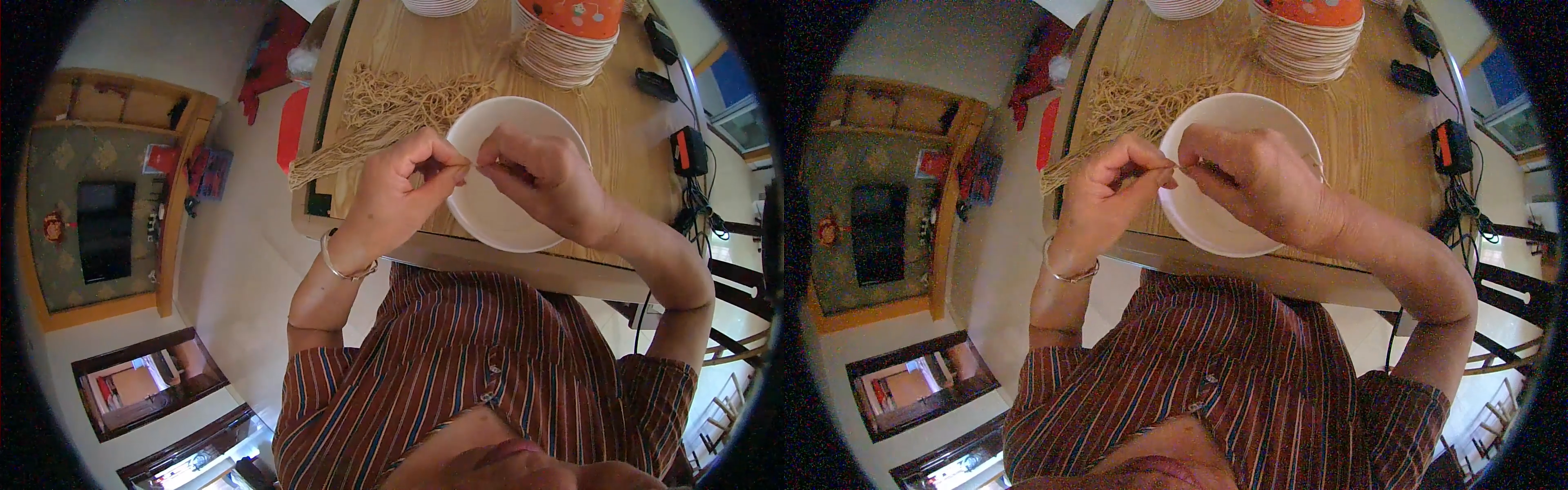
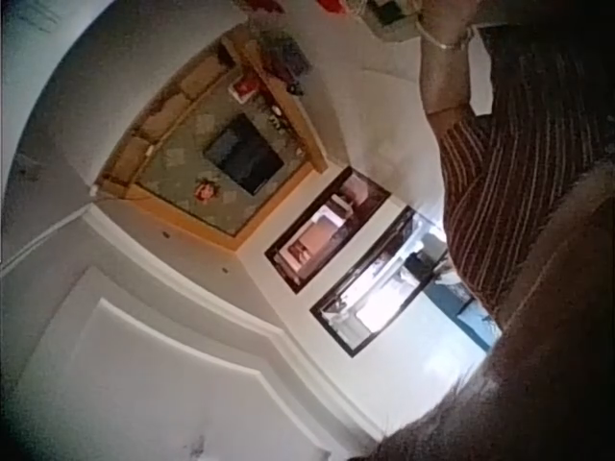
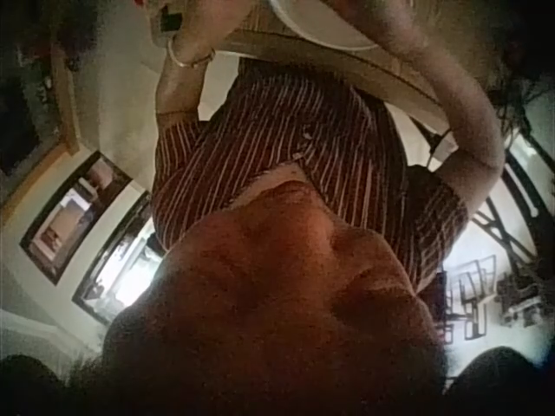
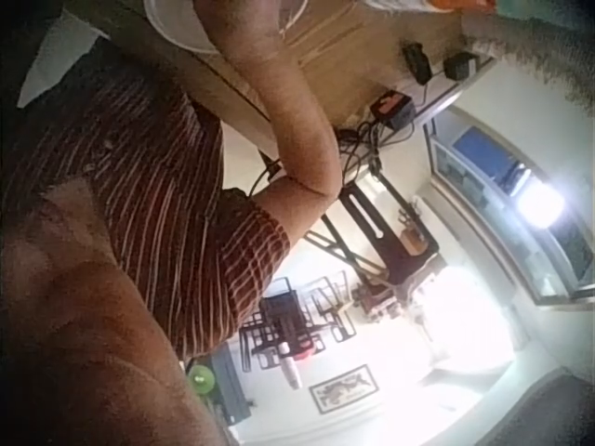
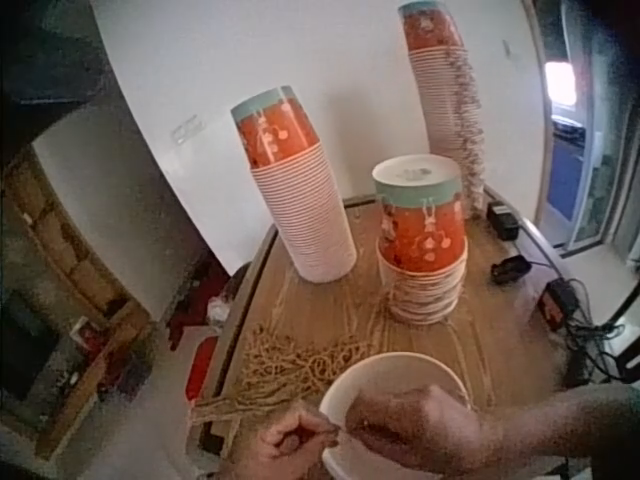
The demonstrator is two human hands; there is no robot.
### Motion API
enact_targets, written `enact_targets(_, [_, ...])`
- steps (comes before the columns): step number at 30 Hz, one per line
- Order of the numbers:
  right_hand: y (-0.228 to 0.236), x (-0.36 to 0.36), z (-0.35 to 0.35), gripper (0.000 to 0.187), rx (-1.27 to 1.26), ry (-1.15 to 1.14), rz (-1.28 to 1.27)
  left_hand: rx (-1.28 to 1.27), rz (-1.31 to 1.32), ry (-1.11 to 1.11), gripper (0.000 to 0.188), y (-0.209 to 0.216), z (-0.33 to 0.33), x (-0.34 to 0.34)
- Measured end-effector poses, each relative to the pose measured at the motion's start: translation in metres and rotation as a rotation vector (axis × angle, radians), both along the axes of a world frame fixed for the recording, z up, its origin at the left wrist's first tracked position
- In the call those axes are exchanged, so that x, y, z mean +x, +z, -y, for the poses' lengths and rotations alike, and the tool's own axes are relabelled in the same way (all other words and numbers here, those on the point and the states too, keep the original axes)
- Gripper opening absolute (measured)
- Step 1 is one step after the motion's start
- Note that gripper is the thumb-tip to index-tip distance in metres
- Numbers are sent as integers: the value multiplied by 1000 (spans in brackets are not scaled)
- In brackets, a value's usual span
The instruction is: Threading thin strings through holes in paper cups and stacking them.
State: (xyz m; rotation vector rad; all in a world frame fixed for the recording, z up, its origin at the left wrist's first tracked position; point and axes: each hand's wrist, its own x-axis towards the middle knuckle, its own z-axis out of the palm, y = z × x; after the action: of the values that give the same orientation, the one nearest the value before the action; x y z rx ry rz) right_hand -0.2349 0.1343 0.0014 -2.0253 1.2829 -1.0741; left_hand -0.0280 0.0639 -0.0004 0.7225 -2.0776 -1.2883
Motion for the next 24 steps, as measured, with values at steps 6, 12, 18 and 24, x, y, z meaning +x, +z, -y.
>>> enact_targets(6, [-1, 6, 1, 13, -112, -74, -145, -10, 56, 69, 5, 2, 2, 0])
enact_targets(12, [0, 2, 6, 15, -257, 15, -219, -18, 65, 46, 7, 1, 4, 0])
enact_targets(18, [2, 9, 3, 8, 145, -60, 130, -216, 130, 64, 7, 9, 3, -1])
enact_targets(24, [13, 8, 10, 13, 653, -67, 399, -594, 71, 2, 11, 0, 15, 1])
